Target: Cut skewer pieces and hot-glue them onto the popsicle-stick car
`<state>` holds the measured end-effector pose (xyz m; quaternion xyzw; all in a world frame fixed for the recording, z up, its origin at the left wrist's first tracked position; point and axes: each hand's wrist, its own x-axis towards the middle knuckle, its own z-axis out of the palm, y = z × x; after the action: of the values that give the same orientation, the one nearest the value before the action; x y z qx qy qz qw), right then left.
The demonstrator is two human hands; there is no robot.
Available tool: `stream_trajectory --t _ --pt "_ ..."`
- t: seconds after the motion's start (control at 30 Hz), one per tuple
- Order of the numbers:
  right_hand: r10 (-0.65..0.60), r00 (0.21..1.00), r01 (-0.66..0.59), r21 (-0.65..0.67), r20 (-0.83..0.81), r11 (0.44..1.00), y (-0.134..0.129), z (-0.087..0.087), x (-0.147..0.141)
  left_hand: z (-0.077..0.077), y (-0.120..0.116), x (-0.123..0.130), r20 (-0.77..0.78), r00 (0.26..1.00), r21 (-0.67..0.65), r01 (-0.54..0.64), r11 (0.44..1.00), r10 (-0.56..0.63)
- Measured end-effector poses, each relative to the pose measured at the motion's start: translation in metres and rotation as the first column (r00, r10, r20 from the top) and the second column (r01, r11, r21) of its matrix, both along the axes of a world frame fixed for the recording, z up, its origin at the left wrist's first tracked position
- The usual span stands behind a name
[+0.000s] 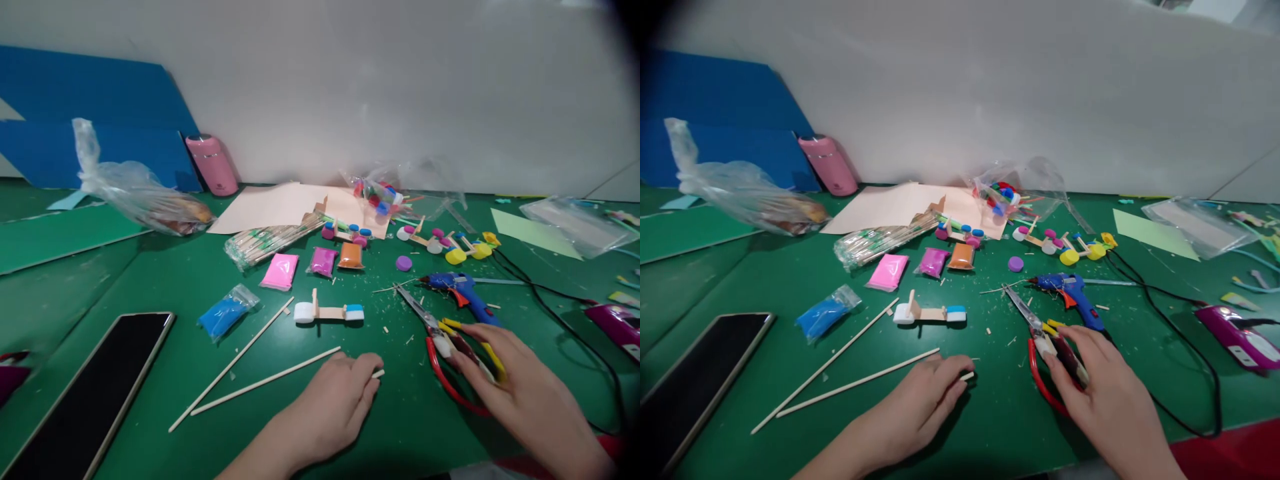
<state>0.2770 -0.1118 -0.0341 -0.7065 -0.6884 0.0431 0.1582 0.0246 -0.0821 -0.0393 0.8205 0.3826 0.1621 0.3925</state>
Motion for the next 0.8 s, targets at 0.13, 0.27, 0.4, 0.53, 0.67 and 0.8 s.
stream_trajectory --t 0.13,0.27,0.4,0.53,0.67,0.8 --pt "0.123 0.940 -0.148 -0.055 -0.318 0.987 -0.001 0.006 -0.034 0.000 -0.001 0.002 -0.041 0.998 -0.030 0.047 0.998 -0.049" --pt "0.338 0.811 -0.410 -0.053 -0.477 0.911 0.001 0.004 -0.066 -0.002 0.001 0.002 0.090 0.995 -0.117 -0.034 0.993 0.045" --pt "0.374 0.717 -0.456 0.010 -0.588 0.890 0.009 0.004 -0.083 -0.005 0.004 0.000 0.239 0.953 -0.253 -0.124 0.959 0.186" --pt "0.353 0.710 -0.421 0.035 -0.609 0.906 0.017 0.004 -0.089 -0.005 0.007 -0.001 0.293 0.920 -0.305 -0.168 0.938 0.260" --pt "0.361 0.691 -0.432 0.043 -0.627 0.901 0.021 0.002 -0.093 -0.004 0.008 0.000 0.315 0.905 -0.256 -0.208 0.944 0.285" --pt "0.347 0.674 -0.417 0.052 -0.652 0.907 0.026 0.000 -0.092 -0.004 0.010 -0.001 0.336 0.891 -0.196 -0.249 0.948 0.304"
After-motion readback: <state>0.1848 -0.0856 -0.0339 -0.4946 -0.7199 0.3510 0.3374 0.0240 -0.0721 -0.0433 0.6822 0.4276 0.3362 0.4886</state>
